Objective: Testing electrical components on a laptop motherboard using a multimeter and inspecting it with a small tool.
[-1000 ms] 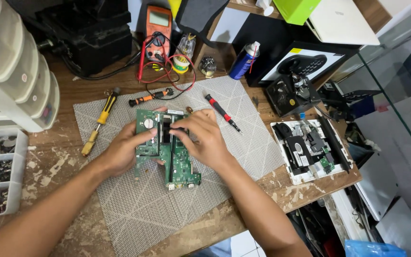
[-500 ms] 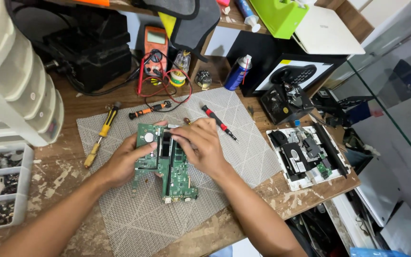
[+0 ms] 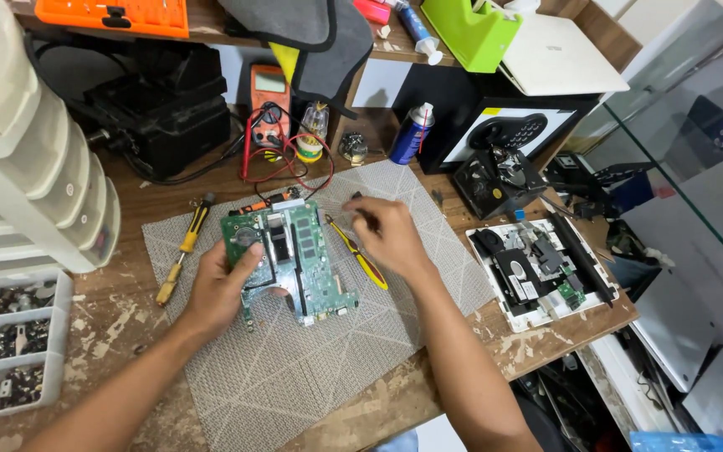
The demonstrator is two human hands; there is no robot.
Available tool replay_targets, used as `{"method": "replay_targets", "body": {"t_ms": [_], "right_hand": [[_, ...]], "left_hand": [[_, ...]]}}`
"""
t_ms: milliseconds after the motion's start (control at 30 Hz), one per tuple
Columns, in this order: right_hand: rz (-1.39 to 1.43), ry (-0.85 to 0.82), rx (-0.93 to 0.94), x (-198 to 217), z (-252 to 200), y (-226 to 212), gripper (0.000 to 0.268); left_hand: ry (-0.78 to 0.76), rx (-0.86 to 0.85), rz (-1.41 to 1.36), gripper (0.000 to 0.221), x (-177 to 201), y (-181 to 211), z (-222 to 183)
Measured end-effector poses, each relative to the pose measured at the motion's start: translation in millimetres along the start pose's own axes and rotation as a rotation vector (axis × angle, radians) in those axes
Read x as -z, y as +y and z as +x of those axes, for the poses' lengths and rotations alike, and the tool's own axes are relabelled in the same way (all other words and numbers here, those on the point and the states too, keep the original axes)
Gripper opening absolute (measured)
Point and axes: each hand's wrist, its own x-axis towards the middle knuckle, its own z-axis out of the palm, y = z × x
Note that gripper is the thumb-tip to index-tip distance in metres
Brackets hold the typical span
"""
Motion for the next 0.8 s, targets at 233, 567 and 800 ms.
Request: {"method": "replay_targets", "body": {"t_ms": [233,567,800], "right_hand": [[-0.019,-0.085,-0.029,-2.4,1.0,-8.2,0.021],[0.372,-0.097,0.049,-10.7,-0.6,-40.4,0.023],[0.507,-0.221,-0.111,-20.8,-9.2,-12.4,0.002]], "left_hand": [[-0.053,-0.02,0.076,0.04,-2.1,8.0,-2.2],[-0.077,0.129,-0.001,0.046,8.2,17.7,-5.5],[-0.117,0.288,-0.102,0.046,18.4,-2.2,-7.5]]}}
